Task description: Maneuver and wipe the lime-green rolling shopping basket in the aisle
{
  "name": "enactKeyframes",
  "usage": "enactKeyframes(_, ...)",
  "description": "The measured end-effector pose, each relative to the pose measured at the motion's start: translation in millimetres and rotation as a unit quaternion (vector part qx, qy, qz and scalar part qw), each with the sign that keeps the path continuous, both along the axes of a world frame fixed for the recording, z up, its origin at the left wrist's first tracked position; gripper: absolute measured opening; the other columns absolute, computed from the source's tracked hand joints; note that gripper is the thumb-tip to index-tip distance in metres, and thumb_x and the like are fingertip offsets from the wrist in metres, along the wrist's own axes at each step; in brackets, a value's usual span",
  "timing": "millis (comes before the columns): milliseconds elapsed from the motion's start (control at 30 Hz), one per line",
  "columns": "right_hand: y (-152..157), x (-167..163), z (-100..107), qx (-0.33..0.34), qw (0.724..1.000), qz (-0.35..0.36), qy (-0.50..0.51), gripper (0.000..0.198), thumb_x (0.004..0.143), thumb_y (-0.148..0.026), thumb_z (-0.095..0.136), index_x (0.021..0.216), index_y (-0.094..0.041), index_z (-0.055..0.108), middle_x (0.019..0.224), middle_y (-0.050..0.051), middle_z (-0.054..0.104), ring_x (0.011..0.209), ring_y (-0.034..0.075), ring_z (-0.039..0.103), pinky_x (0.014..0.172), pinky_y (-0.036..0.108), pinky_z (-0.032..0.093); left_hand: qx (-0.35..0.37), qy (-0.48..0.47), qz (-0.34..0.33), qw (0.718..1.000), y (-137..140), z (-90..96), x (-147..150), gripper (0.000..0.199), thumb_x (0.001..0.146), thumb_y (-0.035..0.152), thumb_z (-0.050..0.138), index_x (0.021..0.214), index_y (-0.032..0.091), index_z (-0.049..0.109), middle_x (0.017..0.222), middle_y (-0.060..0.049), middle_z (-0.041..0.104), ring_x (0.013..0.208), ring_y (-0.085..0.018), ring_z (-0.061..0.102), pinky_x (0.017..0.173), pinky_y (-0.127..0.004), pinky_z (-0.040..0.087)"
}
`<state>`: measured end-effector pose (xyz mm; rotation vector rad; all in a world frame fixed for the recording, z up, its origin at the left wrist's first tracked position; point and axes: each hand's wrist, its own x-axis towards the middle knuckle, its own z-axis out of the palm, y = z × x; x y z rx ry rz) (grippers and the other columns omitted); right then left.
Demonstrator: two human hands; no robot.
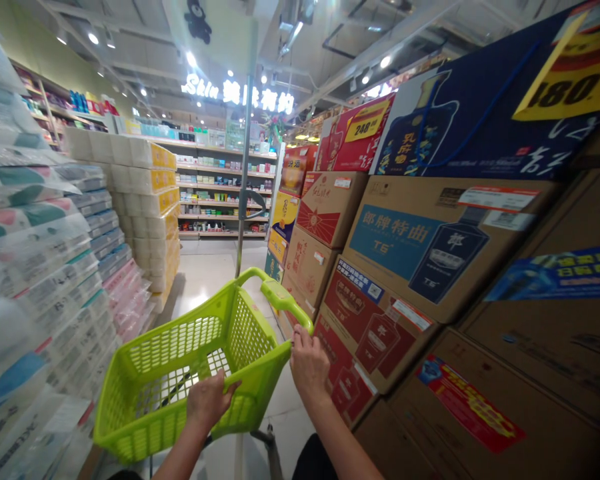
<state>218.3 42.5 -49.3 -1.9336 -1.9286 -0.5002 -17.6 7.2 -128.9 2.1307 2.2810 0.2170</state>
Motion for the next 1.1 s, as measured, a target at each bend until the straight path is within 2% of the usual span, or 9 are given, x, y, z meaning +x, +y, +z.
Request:
enactKeyframes(233,-21,-47,-31,0.016,0.995,0.094,-0.02,0.038,0.095,-0.011,0.04,0.126,-0.016,0.06,0.133,0.013,0.058,0.104,0.024,0.057,0.071,0.033,0.05,0.004,0.007,-0.004,1.0,0,0.5,-3,0.052,0.091,0.061,0.033,0.102,0.02,0.063,0.082,-0.014,0.073,0.08,-0.029,0.071,0.069,-0.036,0.049)
enactKeyframes(367,-20,-42,-27,0.012,0.988,0.154,-0.006,0.032,0.096,-0.015,0.043,0.118,-0.021,0.064,0.129,0.008,0.062,0.101,0.02,0.058,0.072,0.029,0.049,0.01,0.012,-0.002,1.0,-1,-0.7,-4,0.051,0.091,0.061,0.034,0.101,0.02,0.063,0.081,-0.014,0.073,0.08,-0.03,0.071,0.068,-0.036,0.049)
enactKeyframes(433,-14,-26,-15,0.011,0.993,0.12,0.019,0.029,0.097,-0.021,0.043,0.116,-0.024,0.065,0.124,0.006,0.064,0.095,0.019,0.059,0.07,0.028,0.049,0.013,0.012,-0.003,1.0,-1,-0.7,-4,0.051,0.091,0.06,0.034,0.102,0.02,0.063,0.081,-0.013,0.073,0.08,-0.03,0.071,0.068,-0.036,0.049)
enactKeyframes(567,2,12,7,0.033,0.998,-0.011,0.046,0.03,0.099,-0.026,0.04,0.115,-0.023,0.065,0.122,0.008,0.064,0.092,0.02,0.057,0.064,0.027,0.046,0.006,0.01,-0.004,1.0,0,0.6,0,0.049,0.091,0.06,0.035,0.102,0.02,0.063,0.08,-0.013,0.073,0.079,-0.029,0.071,0.068,-0.035,0.048)
enactKeyframes(667,6,19,6,0.042,0.998,-0.035,0.032,0.03,0.098,-0.024,0.041,0.118,-0.022,0.063,0.126,0.009,0.061,0.092,0.021,0.056,0.066,0.029,0.047,0.004,0.005,0.0,1.0,1,0.6,2,0.051,0.09,0.06,0.035,0.103,0.02,0.063,0.08,-0.014,0.073,0.079,-0.029,0.071,0.068,-0.035,0.048)
enactKeyframes(800,-3,-7,-20,0.045,0.999,0.029,0.01,0.034,0.094,-0.018,0.046,0.125,-0.022,0.06,0.134,0.008,0.058,0.097,0.022,0.057,0.076,0.031,0.05,0.005,0.002,0.001,1.0,3,-1.0,2,0.053,0.091,0.061,0.034,0.104,0.019,0.063,0.081,-0.015,0.073,0.079,-0.03,0.07,0.068,-0.036,0.048)
enactKeyframes(933,-18,-43,-44,0.055,0.992,0.115,0.017,0.035,0.095,-0.016,0.044,0.126,-0.019,0.061,0.132,0.01,0.06,0.101,0.022,0.058,0.078,0.031,0.051,0.007,0.002,-0.006,1.0,2,-0.8,1,0.052,0.091,0.06,0.033,0.106,0.02,0.063,0.081,-0.014,0.073,0.079,-0.03,0.071,0.067,-0.036,0.048)
enactKeyframes(1100,-27,-59,-46,0.044,0.977,0.205,0.05,0.031,0.095,-0.017,0.045,0.121,-0.022,0.063,0.125,0.008,0.064,0.102,0.02,0.059,0.083,0.03,0.051,0.004,-0.005,0.003,1.0,0,-0.2,0,0.048,0.091,0.058,0.036,0.105,0.02,0.062,0.085,-0.013,0.074,0.082,-0.029,0.07,0.069,-0.034,0.047)
